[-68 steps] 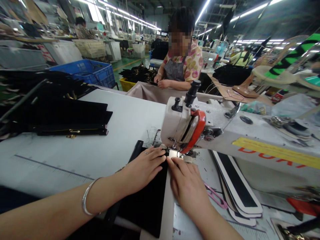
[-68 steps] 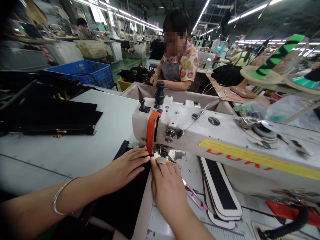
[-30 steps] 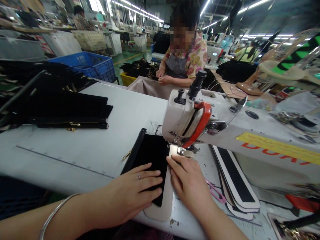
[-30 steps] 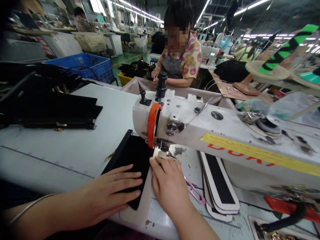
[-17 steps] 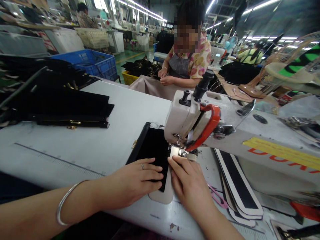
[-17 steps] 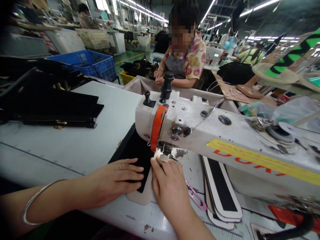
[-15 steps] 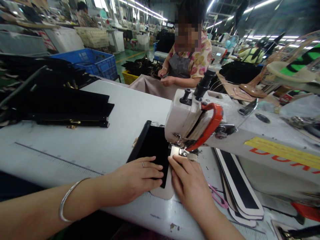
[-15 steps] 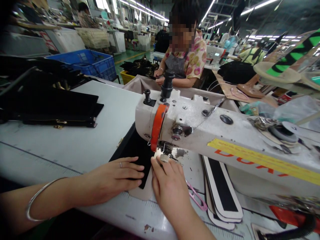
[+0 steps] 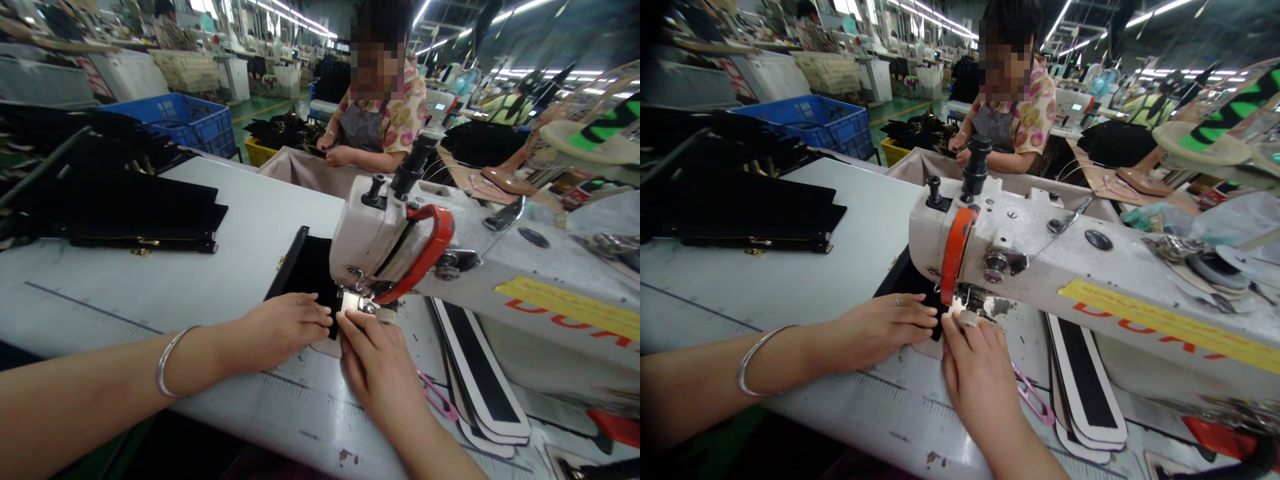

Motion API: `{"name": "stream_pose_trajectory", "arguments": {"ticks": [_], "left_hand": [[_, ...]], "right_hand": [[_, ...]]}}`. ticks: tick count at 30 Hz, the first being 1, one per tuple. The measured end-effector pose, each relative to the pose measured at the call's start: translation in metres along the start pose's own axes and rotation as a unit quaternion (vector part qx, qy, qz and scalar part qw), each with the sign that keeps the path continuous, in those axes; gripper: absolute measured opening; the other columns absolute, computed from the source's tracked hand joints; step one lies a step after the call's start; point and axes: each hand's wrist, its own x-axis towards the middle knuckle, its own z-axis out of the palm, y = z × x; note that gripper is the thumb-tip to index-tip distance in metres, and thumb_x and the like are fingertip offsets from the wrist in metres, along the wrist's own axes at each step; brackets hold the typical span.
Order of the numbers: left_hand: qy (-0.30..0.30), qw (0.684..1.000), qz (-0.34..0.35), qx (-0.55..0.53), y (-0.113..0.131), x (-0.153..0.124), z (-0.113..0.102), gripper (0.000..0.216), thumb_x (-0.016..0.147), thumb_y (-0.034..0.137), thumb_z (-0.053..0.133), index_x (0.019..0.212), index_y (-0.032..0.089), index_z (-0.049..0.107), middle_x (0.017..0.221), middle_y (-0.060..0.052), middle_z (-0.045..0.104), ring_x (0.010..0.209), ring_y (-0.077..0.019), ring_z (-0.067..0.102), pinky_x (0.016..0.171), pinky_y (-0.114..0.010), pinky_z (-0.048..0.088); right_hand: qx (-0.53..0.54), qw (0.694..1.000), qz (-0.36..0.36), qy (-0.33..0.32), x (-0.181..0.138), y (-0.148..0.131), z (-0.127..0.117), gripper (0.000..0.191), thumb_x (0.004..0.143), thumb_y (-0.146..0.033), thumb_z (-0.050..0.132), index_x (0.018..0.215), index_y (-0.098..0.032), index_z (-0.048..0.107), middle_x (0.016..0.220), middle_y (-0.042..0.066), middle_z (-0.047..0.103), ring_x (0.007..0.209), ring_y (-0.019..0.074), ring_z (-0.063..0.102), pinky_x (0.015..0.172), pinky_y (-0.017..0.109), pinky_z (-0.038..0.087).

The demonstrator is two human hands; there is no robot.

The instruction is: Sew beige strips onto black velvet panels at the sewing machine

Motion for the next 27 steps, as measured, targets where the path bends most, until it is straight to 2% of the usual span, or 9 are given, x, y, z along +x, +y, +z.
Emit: {"name": "stream_pose_trajectory", "arguments": {"ticks": [8, 16, 21, 27], "left_hand": [[0.001, 0.999, -0.006, 0.035, -0.02, 0.012, 0.01, 0.025, 0.095, 0.01, 0.05, 0.117, 0.014, 0.063, 0.127, -0.009, 0.067, 0.123, -0.0209, 0.058, 0.114, -0.04, 0.039], [-0.013, 0.998, -0.064, 0.003, -0.032, 0.024, 0.011, 0.023, 0.098, 0.012, 0.049, 0.113, 0.015, 0.066, 0.123, -0.008, 0.067, 0.122, -0.0205, 0.059, 0.109, -0.036, 0.044], [0.015, 0.994, -0.106, -0.007, -0.035, 0.029, 0.012, 0.026, 0.1, 0.016, 0.049, 0.116, 0.019, 0.069, 0.122, -0.005, 0.069, 0.12, -0.0189, 0.06, 0.108, -0.033, 0.045], [0.032, 0.991, -0.13, -0.002, -0.038, 0.032, 0.014, 0.032, 0.097, 0.01, 0.049, 0.118, 0.023, 0.07, 0.124, -0.002, 0.068, 0.116, -0.019, 0.063, 0.107, -0.034, 0.046]], "right_hand": [[-0.003, 1.0, 0.002, -0.012, 0.002, 0.0, 0.0, 0.048, 0.095, -0.017, 0.051, 0.143, -0.021, 0.048, 0.138, 0.009, 0.055, 0.116, 0.0295, 0.052, 0.095, 0.048, 0.045], [-0.037, 0.999, 0.01, 0.0, 0.007, 0.0, 0.003, 0.045, 0.096, -0.019, 0.049, 0.142, -0.019, 0.049, 0.136, 0.011, 0.058, 0.11, 0.0289, 0.056, 0.088, 0.047, 0.047], [-0.047, 0.999, 0.024, -0.011, 0.01, 0.0, 0.004, 0.045, 0.097, -0.021, 0.046, 0.142, -0.018, 0.049, 0.137, 0.012, 0.058, 0.112, 0.0302, 0.057, 0.089, 0.048, 0.047], [-0.061, 0.998, 0.029, -0.015, 0.012, 0.0, 0.008, 0.048, 0.096, -0.019, 0.047, 0.144, -0.016, 0.047, 0.133, 0.014, 0.061, 0.113, 0.0318, 0.057, 0.089, 0.05, 0.047]]}}
